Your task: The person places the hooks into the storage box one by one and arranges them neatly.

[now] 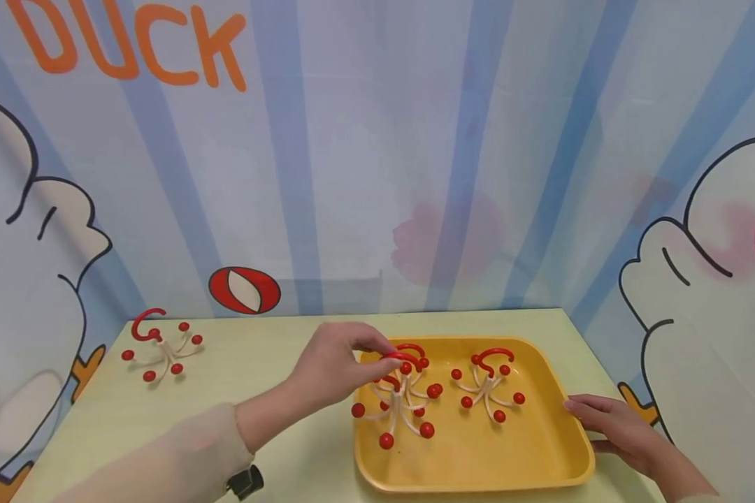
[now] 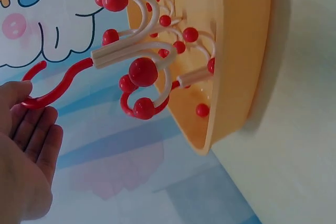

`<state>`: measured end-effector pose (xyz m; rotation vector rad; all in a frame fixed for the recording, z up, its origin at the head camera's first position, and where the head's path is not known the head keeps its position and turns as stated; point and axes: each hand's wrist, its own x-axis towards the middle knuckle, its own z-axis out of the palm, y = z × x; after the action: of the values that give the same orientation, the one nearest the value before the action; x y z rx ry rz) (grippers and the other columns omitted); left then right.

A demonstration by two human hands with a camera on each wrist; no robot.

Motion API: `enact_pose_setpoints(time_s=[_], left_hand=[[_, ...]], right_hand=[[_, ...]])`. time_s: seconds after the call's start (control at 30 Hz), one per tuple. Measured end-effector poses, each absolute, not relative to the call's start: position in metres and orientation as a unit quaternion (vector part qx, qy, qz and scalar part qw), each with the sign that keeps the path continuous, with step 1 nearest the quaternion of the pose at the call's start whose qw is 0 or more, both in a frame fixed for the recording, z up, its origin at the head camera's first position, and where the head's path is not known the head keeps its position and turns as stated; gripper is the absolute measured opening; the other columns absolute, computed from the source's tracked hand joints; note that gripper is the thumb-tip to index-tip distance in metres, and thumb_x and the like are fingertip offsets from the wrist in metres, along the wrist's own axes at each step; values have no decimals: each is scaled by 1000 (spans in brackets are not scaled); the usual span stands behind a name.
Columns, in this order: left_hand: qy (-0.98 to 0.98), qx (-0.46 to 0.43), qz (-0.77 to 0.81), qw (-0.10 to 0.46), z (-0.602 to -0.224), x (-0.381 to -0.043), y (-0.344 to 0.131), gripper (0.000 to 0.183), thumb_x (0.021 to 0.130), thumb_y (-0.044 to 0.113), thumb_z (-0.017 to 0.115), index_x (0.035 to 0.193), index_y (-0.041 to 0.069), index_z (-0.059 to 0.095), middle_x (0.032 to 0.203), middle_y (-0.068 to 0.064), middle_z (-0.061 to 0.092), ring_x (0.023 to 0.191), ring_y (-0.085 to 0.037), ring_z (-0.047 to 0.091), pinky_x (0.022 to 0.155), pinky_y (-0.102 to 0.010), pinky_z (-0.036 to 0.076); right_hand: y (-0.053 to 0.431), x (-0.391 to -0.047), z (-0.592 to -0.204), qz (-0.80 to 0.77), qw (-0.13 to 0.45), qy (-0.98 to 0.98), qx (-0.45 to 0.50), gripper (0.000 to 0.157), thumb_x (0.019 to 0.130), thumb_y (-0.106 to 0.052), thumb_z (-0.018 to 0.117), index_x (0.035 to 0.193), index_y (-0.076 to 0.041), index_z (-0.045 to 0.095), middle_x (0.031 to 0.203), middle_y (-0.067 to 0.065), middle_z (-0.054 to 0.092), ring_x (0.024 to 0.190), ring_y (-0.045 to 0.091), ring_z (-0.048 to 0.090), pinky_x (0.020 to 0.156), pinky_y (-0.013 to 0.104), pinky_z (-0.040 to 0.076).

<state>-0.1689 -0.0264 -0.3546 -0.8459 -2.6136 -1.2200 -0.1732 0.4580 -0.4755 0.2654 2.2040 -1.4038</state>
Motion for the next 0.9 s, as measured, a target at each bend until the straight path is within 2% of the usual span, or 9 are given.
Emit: enact_pose_setpoints(time_s=[0.23, 0.57, 0.83, 0.9], left_hand=[[-865, -274, -415, 68, -370, -165, -14, 5, 93, 23, 86, 93, 19, 84, 90, 12, 78, 85, -4, 70, 82, -23, 58], [-863, -260, -425, 77, -392, -161, -4, 4, 92, 22, 86, 93, 19, 84, 89, 13, 78, 82, 2, 68, 79, -21, 56], [-864, -238, -437, 78, -410, -156, 0, 6, 92, 23, 88, 95, 19, 84, 90, 13, 79, 89, -10, 75, 83, -24, 59], [-864, -232, -439, 79, -414, -155, 0, 5, 92, 23, 88, 94, 19, 84, 90, 13, 78, 89, -9, 75, 84, -25, 59]], right_hand=[[460, -173, -476, -521, 259, 808, 92, 69, 114, -41, 53, 153, 15, 42, 138, 19, 67, 118, 29, 69, 97, 53, 61], [466, -174, -476, -532, 271, 799, 71, 67, 115, -40, 50, 152, 15, 44, 135, 12, 69, 117, 24, 69, 98, 52, 61], [465, -174, -476, -537, 268, 796, 78, 67, 114, -40, 52, 151, 16, 45, 133, 11, 71, 114, 23, 71, 96, 52, 61], [465, -173, -476, -539, 268, 795, 77, 67, 114, -40, 52, 150, 16, 45, 132, 10, 71, 114, 22, 71, 96, 52, 62]])
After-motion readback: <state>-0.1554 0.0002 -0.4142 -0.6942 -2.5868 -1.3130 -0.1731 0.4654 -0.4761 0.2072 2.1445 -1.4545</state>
